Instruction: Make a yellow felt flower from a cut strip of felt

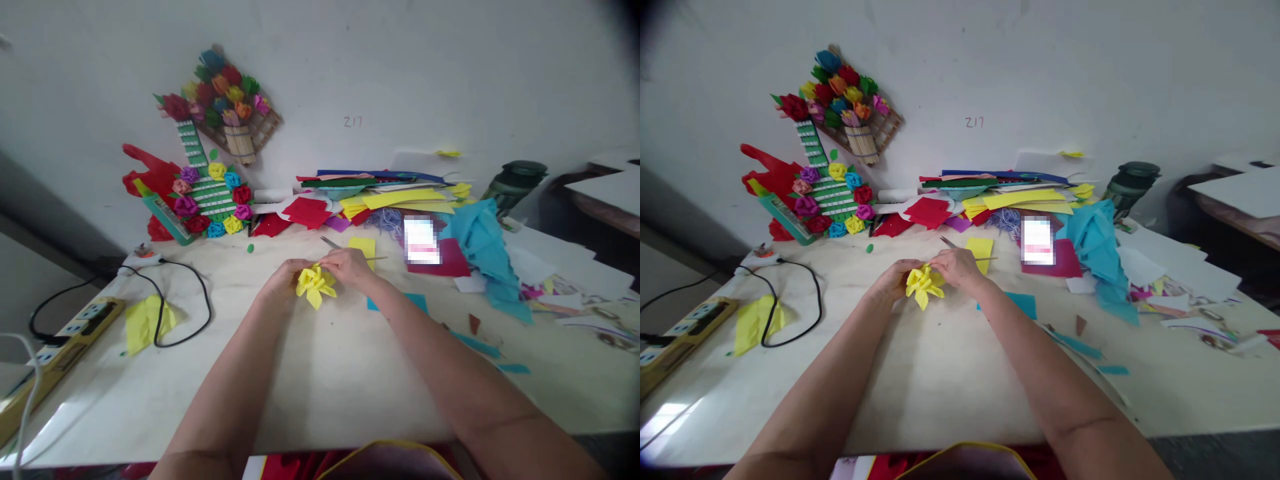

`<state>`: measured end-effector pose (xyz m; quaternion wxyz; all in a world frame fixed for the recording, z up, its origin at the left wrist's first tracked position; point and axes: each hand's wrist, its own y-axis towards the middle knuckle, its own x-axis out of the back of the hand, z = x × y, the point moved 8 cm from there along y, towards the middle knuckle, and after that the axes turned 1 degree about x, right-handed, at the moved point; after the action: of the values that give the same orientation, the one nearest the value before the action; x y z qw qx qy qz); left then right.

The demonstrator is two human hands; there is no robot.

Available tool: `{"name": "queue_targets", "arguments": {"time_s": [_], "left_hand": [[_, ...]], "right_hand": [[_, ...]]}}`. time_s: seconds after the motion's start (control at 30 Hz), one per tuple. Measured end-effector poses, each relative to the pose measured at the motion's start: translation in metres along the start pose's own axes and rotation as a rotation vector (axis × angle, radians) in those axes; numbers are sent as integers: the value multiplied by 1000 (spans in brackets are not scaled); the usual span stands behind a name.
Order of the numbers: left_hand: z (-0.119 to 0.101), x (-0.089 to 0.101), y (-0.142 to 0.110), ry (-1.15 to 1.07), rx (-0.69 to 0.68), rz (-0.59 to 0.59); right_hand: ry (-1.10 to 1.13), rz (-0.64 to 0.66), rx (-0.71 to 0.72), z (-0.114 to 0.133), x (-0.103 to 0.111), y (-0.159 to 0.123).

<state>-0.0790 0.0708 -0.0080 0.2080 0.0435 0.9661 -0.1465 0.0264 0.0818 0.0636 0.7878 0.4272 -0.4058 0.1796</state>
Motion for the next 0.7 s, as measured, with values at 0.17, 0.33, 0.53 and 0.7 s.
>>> {"name": "queue_targets", "arguments": {"time_s": [0.17,0.33,0.53,0.7], "left_hand": [[-1,-2,-1,25,-12,5],[-2,-4,-2,52,-24,23],[-2,-4,-3,54,-3,9],[0,-1,-1,28,17,-1]], "right_hand": [[30,74,-55,-4,-2,0],[43,129,-87,-5,-3,0],[9,63,-40,-3,-1,2],[42,-8,13,0,2,0]]}}
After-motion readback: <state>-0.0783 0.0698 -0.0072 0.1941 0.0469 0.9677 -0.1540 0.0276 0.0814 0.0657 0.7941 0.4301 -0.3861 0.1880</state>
